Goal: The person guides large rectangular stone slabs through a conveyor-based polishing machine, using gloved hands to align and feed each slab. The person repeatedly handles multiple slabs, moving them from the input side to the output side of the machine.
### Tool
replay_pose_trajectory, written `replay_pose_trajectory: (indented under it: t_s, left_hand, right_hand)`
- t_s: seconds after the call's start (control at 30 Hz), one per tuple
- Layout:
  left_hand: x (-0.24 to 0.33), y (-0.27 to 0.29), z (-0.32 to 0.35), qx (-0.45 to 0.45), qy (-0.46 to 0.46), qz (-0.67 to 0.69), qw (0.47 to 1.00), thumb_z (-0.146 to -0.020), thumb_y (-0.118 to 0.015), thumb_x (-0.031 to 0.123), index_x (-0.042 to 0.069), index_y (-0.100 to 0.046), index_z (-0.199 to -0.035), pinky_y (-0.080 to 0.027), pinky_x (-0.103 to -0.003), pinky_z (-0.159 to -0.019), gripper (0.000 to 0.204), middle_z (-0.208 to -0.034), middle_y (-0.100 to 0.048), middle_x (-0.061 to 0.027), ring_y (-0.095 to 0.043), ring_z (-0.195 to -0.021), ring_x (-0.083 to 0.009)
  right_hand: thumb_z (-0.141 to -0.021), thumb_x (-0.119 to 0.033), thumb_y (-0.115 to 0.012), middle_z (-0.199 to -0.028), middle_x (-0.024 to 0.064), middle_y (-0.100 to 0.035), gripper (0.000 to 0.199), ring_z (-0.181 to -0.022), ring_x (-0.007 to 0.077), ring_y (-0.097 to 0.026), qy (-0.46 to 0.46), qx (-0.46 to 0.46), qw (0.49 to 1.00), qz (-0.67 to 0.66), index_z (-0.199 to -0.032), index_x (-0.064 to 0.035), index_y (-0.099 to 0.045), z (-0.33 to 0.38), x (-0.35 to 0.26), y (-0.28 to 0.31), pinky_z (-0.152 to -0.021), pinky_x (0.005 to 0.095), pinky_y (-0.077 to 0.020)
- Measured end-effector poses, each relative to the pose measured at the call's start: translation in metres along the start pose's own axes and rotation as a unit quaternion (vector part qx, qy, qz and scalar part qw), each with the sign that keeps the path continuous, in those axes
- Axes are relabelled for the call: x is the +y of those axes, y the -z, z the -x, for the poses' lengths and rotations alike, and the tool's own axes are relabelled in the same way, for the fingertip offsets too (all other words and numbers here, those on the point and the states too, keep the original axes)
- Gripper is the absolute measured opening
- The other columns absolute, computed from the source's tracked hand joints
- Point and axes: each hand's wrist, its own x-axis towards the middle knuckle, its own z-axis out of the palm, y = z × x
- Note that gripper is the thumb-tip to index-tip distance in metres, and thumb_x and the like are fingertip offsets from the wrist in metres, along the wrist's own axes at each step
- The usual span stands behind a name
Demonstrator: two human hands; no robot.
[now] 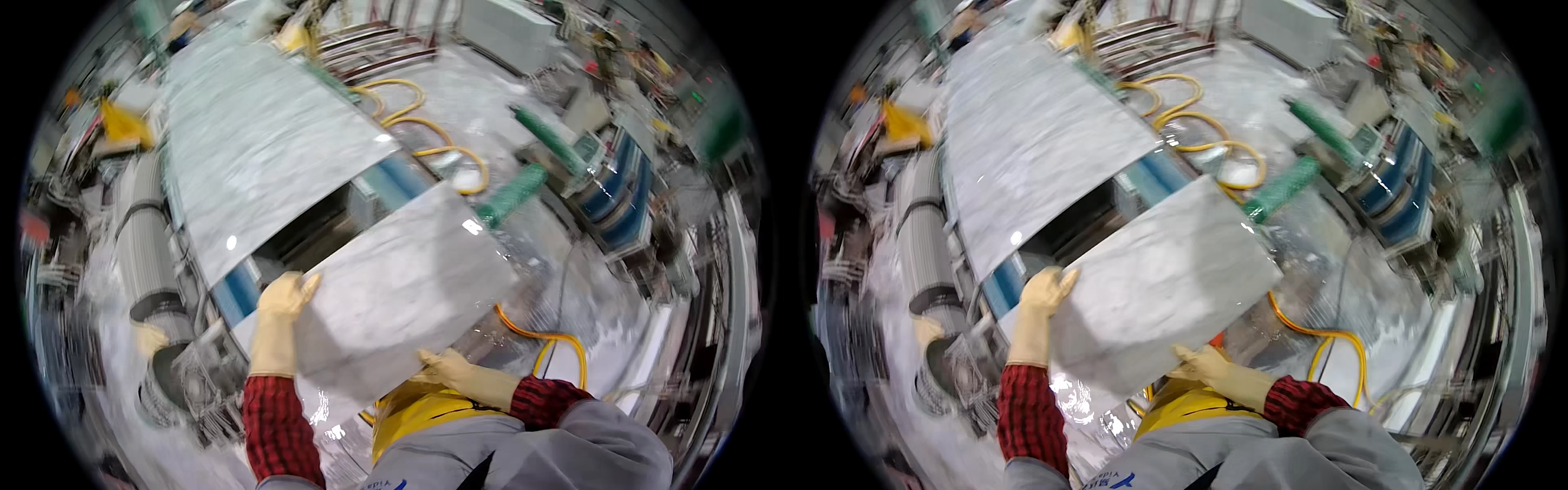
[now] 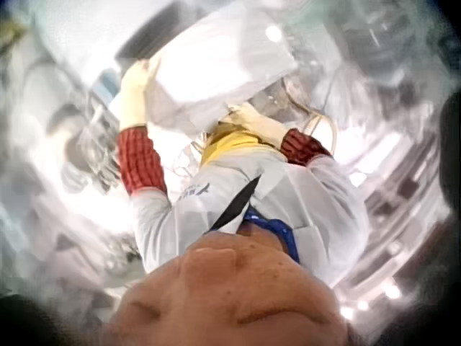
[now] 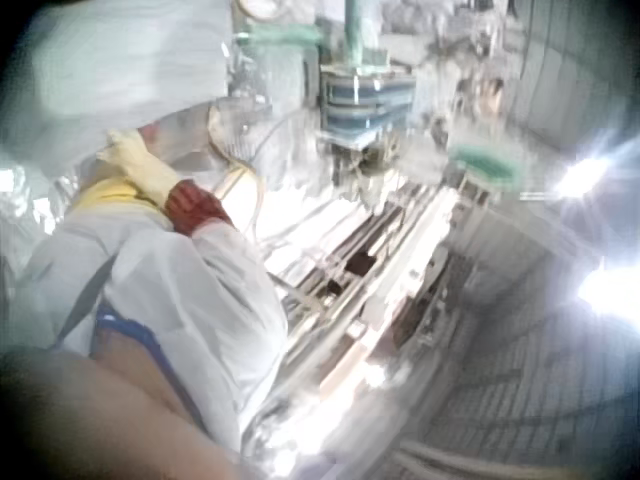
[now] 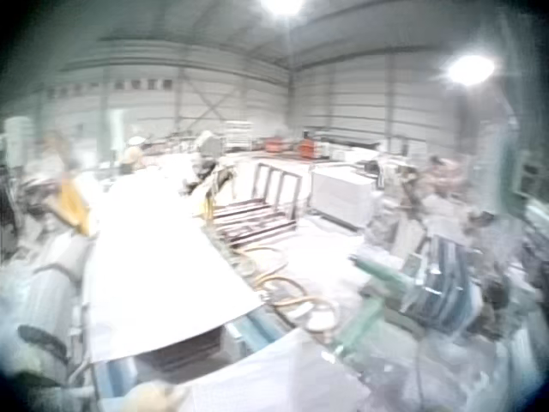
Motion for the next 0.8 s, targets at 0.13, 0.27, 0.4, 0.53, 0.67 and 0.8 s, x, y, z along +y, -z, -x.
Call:
replay_pose_trajectory:
  t_s: [0.13,0.27,0.4,0.53,0.67,0.8]
  left_hand:
    - [0.011,0.035,0.032,0.096,-0.1,0.03,0.99,-0.092,-0.076,0.063,-0.001,-0.078,-0.107,-0.056,-0.051,-0.092,0.065,-0.108,-0.077,-0.0265,-0.071,-0.105,-0.0476]
    - [0.054,0.073,0.08,0.056,0.028,-0.008,0.998,-0.087,-0.087,0.052,-0.008,-0.076,-0.108,-0.056,-0.048,-0.086,0.064,-0.101,-0.076,-0.0292,-0.07,-0.093,-0.0471]
    - [0.055,0.077,0.092,0.153,0.011,0.105,0.983,-0.086,-0.091,0.04,-0.009,-0.076,-0.107,-0.053,-0.045,-0.078,0.056,-0.089,-0.072,-0.0262,-0.064,-0.077,-0.0375]
    - [0.124,0.099,0.09,0.191,-0.007,0.136,0.972,-0.086,-0.092,0.027,-0.013,-0.075,-0.106,-0.049,-0.036,-0.073,0.048,-0.082,-0.068,-0.0123,-0.058,-0.075,-0.0199]
    - [0.194,0.084,0.069,0.184,0.019,0.245,0.952,-0.09,-0.09,0.025,-0.011,-0.075,-0.101,-0.048,-0.034,-0.07,0.041,-0.082,-0.068,-0.0087,-0.057,-0.074,-0.0167]
    - [0.283,0.031,0.012,0.237,-0.095,0.265,0.93,-0.097,-0.083,0.031,-0.009,-0.069,-0.088,-0.042,-0.035,-0.065,0.043,-0.073,-0.059,-0.0022,-0.05,-0.07,-0.0151]
  right_hand:
    - [-0.106,-0.034,-0.074,-0.125,0.0155,-0.068,0.043,-0.105,0.0353,-0.074,-0.067,-0.112,0.98,-0.15,-0.142,-0.0132,-0.062,-0.082,0.08,0.055,-0.086,0.0457,-0.0637]
    - [-0.099,-0.033,-0.081,-0.105,0.0154,-0.071,0.045,-0.092,0.0352,-0.074,0.143,-0.097,0.94,0.296,-0.14,-0.0231,-0.064,-0.066,0.061,0.036,-0.073,0.0442,-0.061]
    - [-0.094,-0.033,-0.086,-0.098,0.0142,-0.074,0.054,-0.087,0.0318,-0.073,0.216,-0.041,0.797,0.562,-0.14,-0.0129,-0.065,-0.031,0.012,0.022,-0.076,0.0416,-0.0596]
    - [-0.093,-0.029,-0.086,-0.108,0.0138,-0.079,0.054,-0.093,0.0245,-0.074,0.188,0.015,0.972,0.141,-0.132,0.0039,-0.069,-0.051,0.007,0.068,-0.082,0.0387,-0.0595]
    - [-0.095,-0.03,-0.085,-0.118,0.0135,-0.077,0.056,-0.101,0.0228,-0.072,0.146,0.07,0.986,0.041,-0.131,0.0095,-0.07,0.049,-0.13,0.111,-0.092,0.0362,-0.0561]
    - [-0.097,-0.035,-0.084,-0.129,0.0129,-0.073,0.065,-0.113,0.0212,-0.067,0.238,0.117,0.962,0.072,-0.14,0.0088,-0.064,0.074,-0.187,0.222,-0.102,0.0366,-0.0527]
